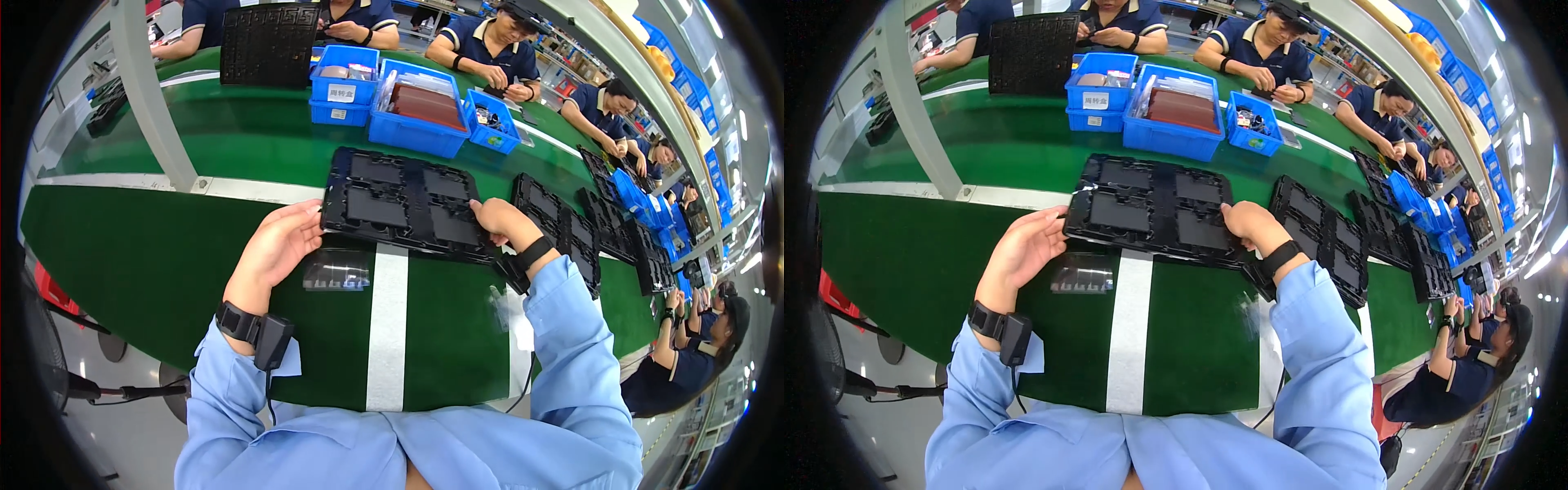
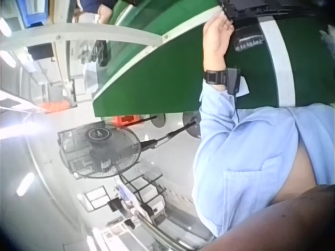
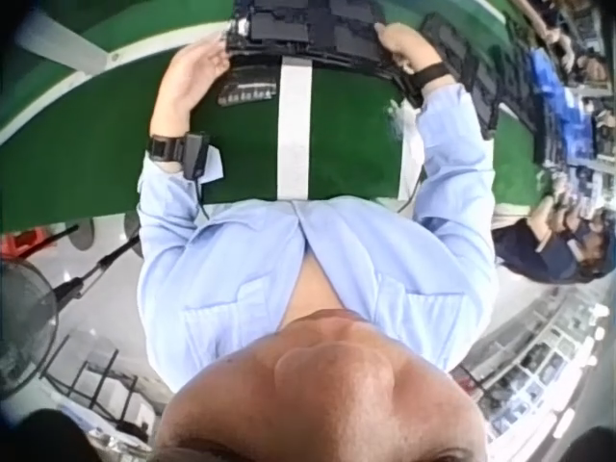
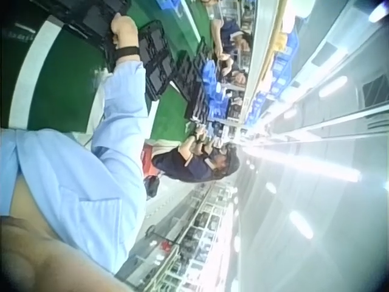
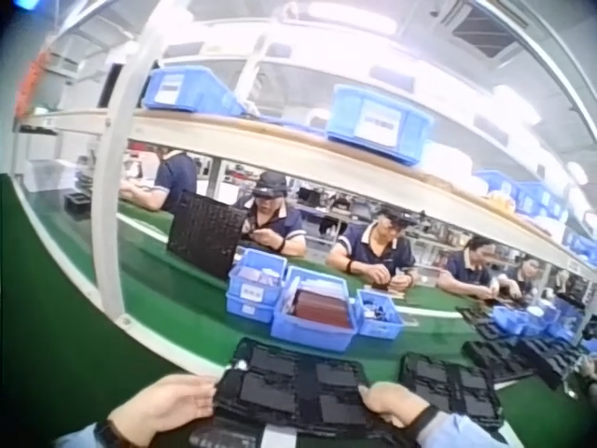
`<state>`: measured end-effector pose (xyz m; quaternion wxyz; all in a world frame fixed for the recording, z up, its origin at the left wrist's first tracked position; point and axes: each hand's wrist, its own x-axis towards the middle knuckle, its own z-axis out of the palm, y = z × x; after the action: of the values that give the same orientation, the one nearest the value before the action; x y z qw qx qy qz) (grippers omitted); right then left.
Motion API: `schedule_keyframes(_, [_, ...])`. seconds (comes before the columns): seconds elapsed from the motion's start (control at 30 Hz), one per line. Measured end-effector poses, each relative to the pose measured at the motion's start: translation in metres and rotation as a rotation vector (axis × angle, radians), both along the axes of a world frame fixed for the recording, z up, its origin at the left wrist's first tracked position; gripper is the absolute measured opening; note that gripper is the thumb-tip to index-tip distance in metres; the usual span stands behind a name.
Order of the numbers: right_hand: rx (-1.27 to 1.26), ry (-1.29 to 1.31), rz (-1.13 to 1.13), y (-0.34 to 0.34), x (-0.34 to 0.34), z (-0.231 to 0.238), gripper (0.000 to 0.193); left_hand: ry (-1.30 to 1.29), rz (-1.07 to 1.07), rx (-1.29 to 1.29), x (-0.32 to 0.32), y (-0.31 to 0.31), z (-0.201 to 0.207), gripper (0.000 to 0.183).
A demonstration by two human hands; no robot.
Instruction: Assembling black plastic electronic components at a factory workbench.
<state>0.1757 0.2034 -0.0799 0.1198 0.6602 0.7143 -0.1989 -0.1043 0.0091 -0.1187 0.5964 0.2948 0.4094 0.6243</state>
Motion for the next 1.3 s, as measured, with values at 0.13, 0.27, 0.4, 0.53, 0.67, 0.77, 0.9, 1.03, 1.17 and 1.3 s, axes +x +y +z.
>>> schedule_keyframes(0.13, [0.081,0.020,0.050,-0.010,0.002,-0.009,0.063,0.021,-0.015,-0.055,0.012,-0.001,0.015,0.044])
schedule_keyframes(0.27, [0.007,0.012,0.202,-0.017,0.006,-0.007,0.059,0.073,0.054,-0.075,0.014,-0.001,0.011,0.046])
schedule_keyframes(0.4, [-0.065,0.374,0.118,-0.030,0.020,-0.006,0.054,-0.066,0.110,0.005,0.007,-0.002,0.010,0.041])
schedule_keyframes(0.53, [-0.118,0.868,-0.103,-0.043,0.032,-0.009,0.047,-0.079,0.171,-0.022,0.004,0.002,-0.004,0.042])
schedule_keyframes(0.67, [0.030,1.187,-0.069,-0.068,0.060,-0.002,0.033,0.065,0.130,0.097,0.022,-0.003,0.017,0.048])
schedule_keyframes(0.77, [0.214,1.389,-0.030,-0.097,0.085,0.009,0.033,0.121,0.076,0.177,0.040,-0.001,0.017,0.051])
schedule_keyframes(0.9, [0.407,1.478,-0.218,-0.106,0.152,0.013,0.035,0.210,-0.261,0.178,0.095,0.015,0.033,0.064])
schedule_keyframes(1.03, [0.497,1.295,-0.370,-0.102,0.219,0.012,0.030,0.313,-0.374,0.307,0.158,0.066,0.044,0.067])
schedule_keyframes(1.17, [0.579,1.161,-0.401,-0.066,0.263,-0.008,0.028,0.383,-0.428,0.214,0.205,0.137,0.019,0.068])
schedule_keyframes(1.3, [0.863,0.462,-0.482,-0.029,0.307,-0.057,0.048,0.687,-0.371,0.113,0.248,0.185,-0.017,0.069])
